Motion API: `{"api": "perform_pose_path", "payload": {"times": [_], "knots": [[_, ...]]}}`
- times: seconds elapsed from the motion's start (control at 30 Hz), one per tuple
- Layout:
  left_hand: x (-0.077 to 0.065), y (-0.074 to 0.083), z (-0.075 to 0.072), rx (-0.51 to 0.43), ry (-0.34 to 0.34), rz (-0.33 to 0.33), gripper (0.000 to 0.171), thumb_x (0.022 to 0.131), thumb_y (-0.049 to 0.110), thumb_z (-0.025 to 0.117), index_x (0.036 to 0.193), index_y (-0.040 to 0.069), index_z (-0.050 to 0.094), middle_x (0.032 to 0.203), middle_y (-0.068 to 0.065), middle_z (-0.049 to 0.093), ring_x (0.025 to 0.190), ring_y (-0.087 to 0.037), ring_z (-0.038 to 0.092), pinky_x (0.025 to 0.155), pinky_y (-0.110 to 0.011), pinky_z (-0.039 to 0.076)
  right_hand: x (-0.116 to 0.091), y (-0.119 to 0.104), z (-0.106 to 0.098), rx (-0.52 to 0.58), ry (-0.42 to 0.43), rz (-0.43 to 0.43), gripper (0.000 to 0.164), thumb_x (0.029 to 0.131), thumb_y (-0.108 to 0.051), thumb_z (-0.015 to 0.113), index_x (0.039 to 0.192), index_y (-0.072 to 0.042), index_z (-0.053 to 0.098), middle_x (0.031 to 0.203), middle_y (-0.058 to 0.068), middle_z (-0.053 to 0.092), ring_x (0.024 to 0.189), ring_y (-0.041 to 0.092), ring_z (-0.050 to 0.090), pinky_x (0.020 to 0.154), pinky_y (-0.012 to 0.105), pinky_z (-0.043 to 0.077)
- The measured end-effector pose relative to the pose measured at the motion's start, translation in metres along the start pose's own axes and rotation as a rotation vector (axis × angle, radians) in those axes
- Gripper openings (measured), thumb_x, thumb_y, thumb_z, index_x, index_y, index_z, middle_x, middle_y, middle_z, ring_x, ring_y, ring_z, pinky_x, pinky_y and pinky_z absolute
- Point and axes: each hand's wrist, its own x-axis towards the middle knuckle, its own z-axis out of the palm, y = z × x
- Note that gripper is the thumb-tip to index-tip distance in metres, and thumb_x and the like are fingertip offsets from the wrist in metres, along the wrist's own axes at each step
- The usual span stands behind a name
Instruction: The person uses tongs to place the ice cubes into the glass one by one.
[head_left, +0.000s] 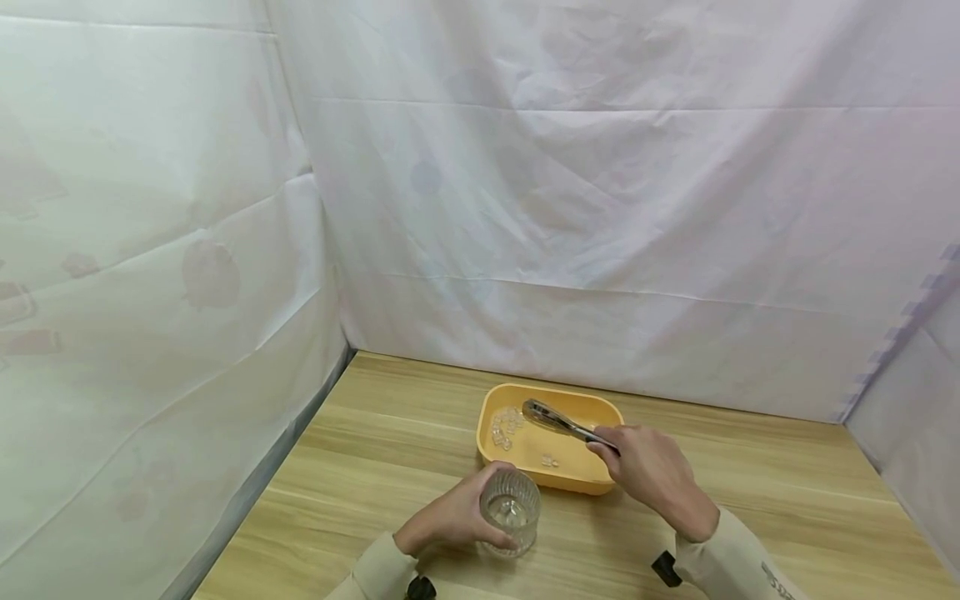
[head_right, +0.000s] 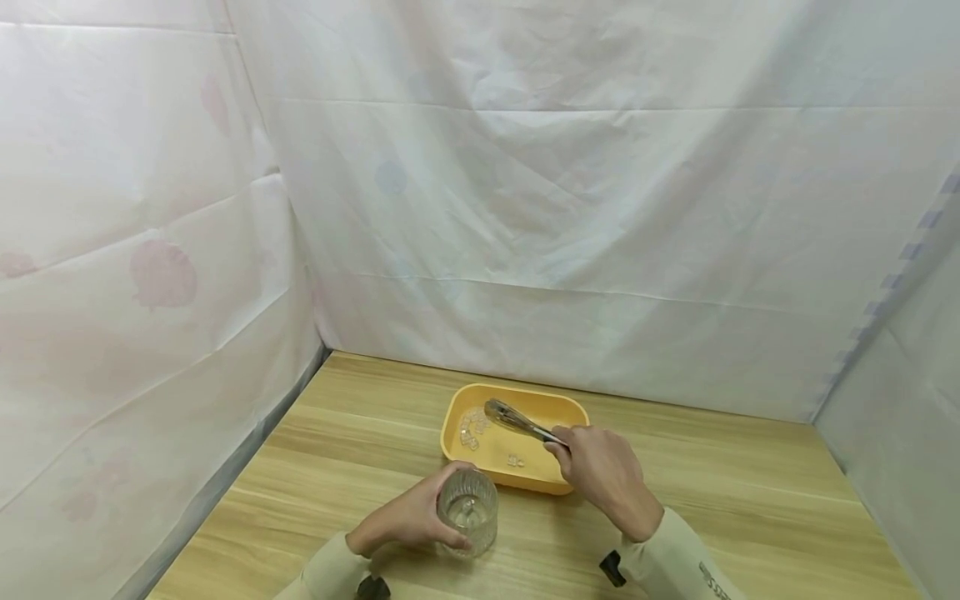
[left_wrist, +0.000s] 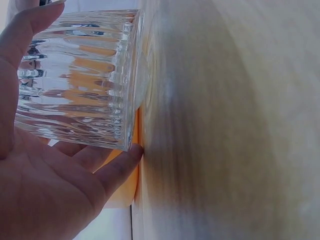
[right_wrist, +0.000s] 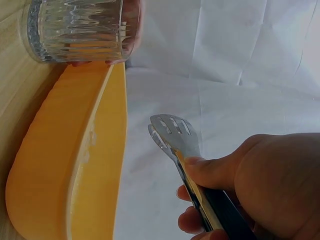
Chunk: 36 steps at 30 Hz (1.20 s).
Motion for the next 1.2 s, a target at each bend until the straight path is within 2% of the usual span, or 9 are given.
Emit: {"api": "perform_pose_path", "payload": {"times": [0.47, 0.8, 1.2], "knots": [[-0.001, 0.000, 0.001, -0.020, 0.007, 0.010, 0.091, 0.066, 0.027, 0.092, 0.140, 0.033, 0.039, 0.128, 0.001, 0.056, 0.118, -0.020, 0.055, 0.095, -0.038, 0.048, -0.008, -0.007, -0.015, 0.023, 0.029, -0.014, 0.037, 0.092, -0.030, 0.071, 0.067, -0.029, 0.043, 0.054, -0.013, 0.030, 0.046, 0.002, 0.026, 0.045, 0.021, 0.024], [-0.001, 0.002, 0.001, -0.024, 0.010, -0.002, 0.091, 0.066, 0.028, 0.092, 0.140, 0.034, 0.038, 0.128, 0.002, 0.056, 0.118, -0.021, 0.055, 0.095, -0.039, 0.048, -0.015, -0.010, -0.024, 0.047, 0.051, -0.051, 0.035, 0.090, -0.028, 0.073, 0.068, -0.030, 0.045, 0.056, -0.017, 0.032, 0.047, -0.002, 0.027, 0.046, 0.019, 0.026], [-0.001, 0.003, 0.001, -0.025, 0.010, -0.030, 0.092, 0.066, 0.031, 0.092, 0.141, 0.034, 0.038, 0.127, 0.003, 0.055, 0.116, -0.018, 0.055, 0.094, -0.037, 0.047, -0.024, -0.020, -0.033, 0.142, -0.008, -0.081, 0.030, 0.093, -0.031, 0.069, 0.071, -0.033, 0.049, 0.058, -0.020, 0.034, 0.048, -0.005, 0.029, 0.045, 0.018, 0.028]]}}
